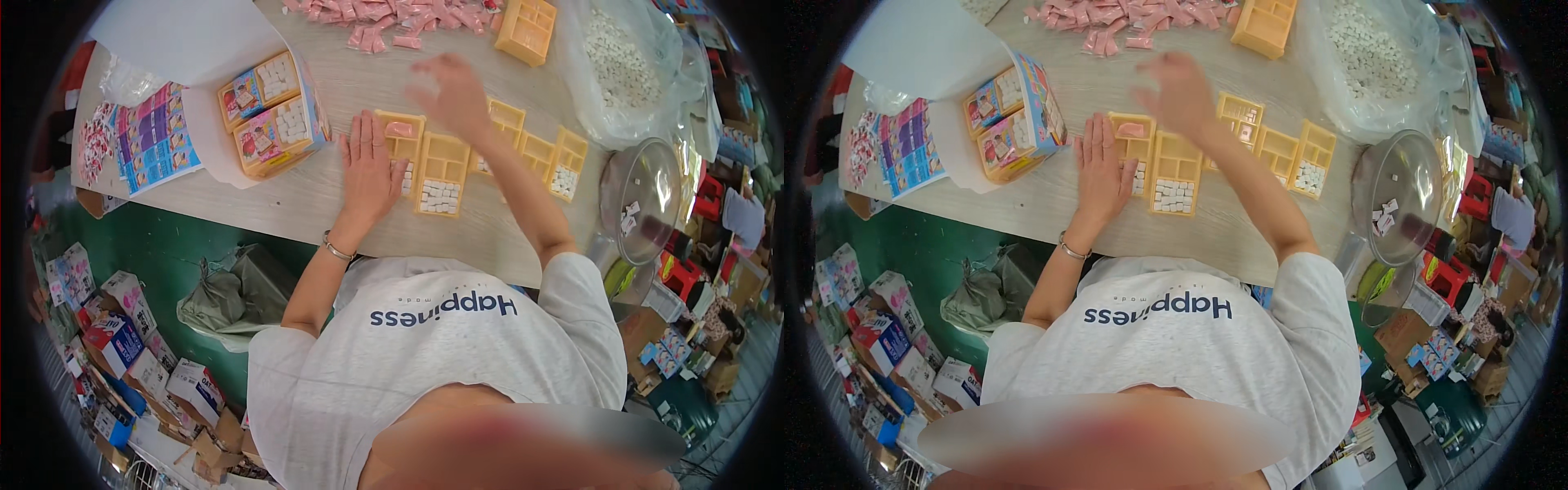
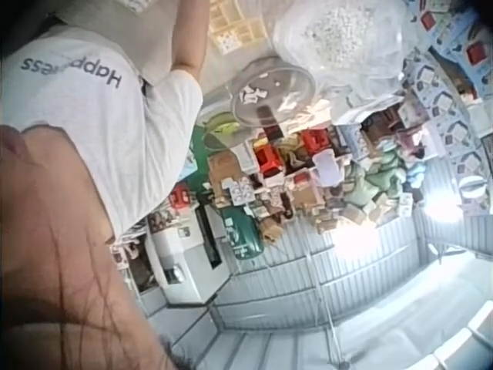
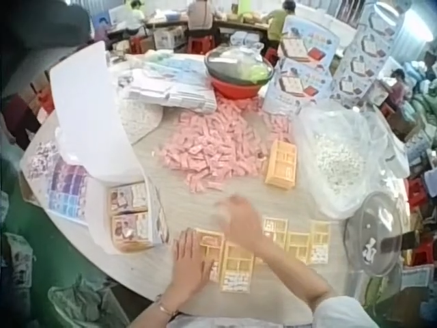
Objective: The person is placing small white cube components into yellow plastic trays and applying decorative stickers/labels to the back of the trays.
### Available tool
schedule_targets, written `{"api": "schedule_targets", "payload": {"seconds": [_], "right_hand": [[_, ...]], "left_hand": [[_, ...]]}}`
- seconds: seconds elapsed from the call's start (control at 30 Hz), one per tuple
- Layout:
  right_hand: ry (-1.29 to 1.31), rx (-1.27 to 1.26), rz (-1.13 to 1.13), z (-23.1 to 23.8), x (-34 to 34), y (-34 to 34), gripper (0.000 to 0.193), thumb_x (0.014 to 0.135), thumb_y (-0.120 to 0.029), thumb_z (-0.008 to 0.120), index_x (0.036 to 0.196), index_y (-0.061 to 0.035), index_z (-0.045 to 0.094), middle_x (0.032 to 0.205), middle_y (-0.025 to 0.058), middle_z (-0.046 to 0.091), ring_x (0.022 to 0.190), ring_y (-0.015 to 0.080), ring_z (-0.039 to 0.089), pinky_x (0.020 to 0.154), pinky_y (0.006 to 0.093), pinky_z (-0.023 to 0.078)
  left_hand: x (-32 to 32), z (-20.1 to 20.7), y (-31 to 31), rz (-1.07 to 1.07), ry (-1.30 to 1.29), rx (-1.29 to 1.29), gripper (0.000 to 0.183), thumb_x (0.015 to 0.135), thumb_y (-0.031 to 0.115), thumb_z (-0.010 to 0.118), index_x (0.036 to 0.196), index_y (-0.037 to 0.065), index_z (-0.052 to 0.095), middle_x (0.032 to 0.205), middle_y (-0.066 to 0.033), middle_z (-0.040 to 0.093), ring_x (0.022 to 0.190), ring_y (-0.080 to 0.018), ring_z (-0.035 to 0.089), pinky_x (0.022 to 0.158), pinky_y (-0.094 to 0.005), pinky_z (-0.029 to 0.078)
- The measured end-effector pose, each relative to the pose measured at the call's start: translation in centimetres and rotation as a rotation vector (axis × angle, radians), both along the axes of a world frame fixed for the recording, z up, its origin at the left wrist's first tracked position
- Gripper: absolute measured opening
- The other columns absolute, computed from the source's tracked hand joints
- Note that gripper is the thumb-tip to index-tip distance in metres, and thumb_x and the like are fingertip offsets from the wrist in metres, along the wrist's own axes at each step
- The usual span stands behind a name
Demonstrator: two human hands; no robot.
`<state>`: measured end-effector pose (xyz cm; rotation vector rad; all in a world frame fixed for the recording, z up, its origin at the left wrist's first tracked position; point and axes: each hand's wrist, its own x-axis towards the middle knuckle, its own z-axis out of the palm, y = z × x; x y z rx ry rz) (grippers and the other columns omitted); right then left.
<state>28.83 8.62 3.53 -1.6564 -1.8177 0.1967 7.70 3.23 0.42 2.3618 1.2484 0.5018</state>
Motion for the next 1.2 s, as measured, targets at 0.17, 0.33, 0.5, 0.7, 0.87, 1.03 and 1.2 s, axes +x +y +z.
{"api": "schedule_targets", "payload": {"seconds": [0.17, 0.33, 0.5, 0.7, 0.87, 1.03, 1.2], "right_hand": [[-0.292, 0.127, -0.014, -3.7, 4.5, 6.9, 0.022, 0.085, -0.031, 0.072, 0.096, -0.0125, 0.075, 0.094, 0.0031, 0.069, 0.095, 0.0245, 0.063, 0.088, 0.0393, 0.049], [-0.608, 0.266, 0.060, -4.3, 5.6, 5.3, 0.016, 0.087, -0.028, 0.068, 0.086, -0.0127, 0.072, 0.089, 0.0025, 0.067, 0.088, 0.0253, 0.064, 0.082, 0.0382, 0.050], [-0.308, -0.005, 0.086, 0.7, 6.3, -3.2, 0.014, 0.083, -0.023, 0.071, 0.076, -0.0123, 0.067, 0.082, 0.0030, 0.064, 0.083, 0.0250, 0.062, 0.075, 0.0390, 0.048], [-0.377, -0.076, 0.172, 0.6, 2.8, -10.1, 0.019, 0.082, -0.023, 0.072, 0.067, -0.0127, 0.065, 0.077, 0.0032, 0.063, 0.078, 0.0238, 0.062, 0.071, 0.0376, 0.047], [-0.125, -0.113, -0.065, 1.4, 3.9, -3.6, 0.016, 0.084, -0.025, 0.071, 0.075, -0.0122, 0.071, 0.080, 0.0087, 0.064, 0.066, 0.0312, 0.062, 0.059, 0.0417, 0.050], [-0.345, -0.175, -0.371, -2.4, 9.1, 8.5, 0.027, 0.089, -0.026, 0.061, 0.093, -0.0009, 0.071, 0.094, 0.0206, 0.068, 0.089, 0.0394, 0.067, 0.079, 0.0489, 0.054], [-0.451, -0.066, -0.320, -4.2, 10.7, 7.7, 0.023, 0.089, -0.016, 0.054, 0.096, -0.0006, 0.071, 0.093, 0.0210, 0.068, 0.087, 0.0389, 0.068, 0.074, 0.0476, 0.056]], "left_hand": [[1.3, 0.7, 0.1, -0.147, 0.136, 0.041, 0.076, 0.095, 0.041, 0.057, 0.155, 0.005, 0.028, 0.164, -0.0132, 0.022, 0.152, -0.0369, 0.015, 0.120, -0.0588, 0.010], [1.6, 0.2, -0.3, -0.116, 0.127, 0.043, 0.073, 0.092, 0.045, 0.060, 0.150, 0.006, 0.038, 0.161, -0.0112, 0.028, 0.150, -0.0358, 0.019, 0.119, -0.0602, 0.011], [1.4, -0.3, -0.3, -0.117, 0.027, 0.143, 0.072, 0.088, 0.045, 0.065, 0.145, 0.006, 0.045, 0.142, -0.0097, 0.045, 0.140, -0.0310, 0.034, 0.117, -0.0601, 0.016], [1.6, 0.0, -0.2, -0.150, 0.000, 0.152, 0.073, 0.088, 0.046, 0.066, 0.145, 0.007, 0.045, 0.137, -0.0089, 0.047, 0.134, -0.0296, 0.038, 0.115, -0.0598, 0.018], [1.4, 1.2, 0.0, -0.135, 0.055, 0.120, 0.071, 0.088, 0.046, 0.065, 0.147, 0.011, 0.045, 0.145, -0.0080, 0.044, 0.140, -0.0305, 0.034, 0.117, -0.0597, 0.016], [5.9, 0.9, -1.1, -0.251, 0.111, 0.146, 0.067, 0.091, 0.045, 0.060, 0.149, 0.015, 0.044, 0.158, -0.0050, 0.035, 0.149, -0.0318, 0.024, 0.118, -0.0619, 0.012], [6.2, -0.4, -1.0, -0.236, 0.171, 0.135, 0.062, 0.095, 0.041, 0.056, 0.150, 0.016, 0.043, 0.159, -0.0038, 0.035, 0.150, -0.0322, 0.022, 0.116, -0.0669, 0.011]]}}
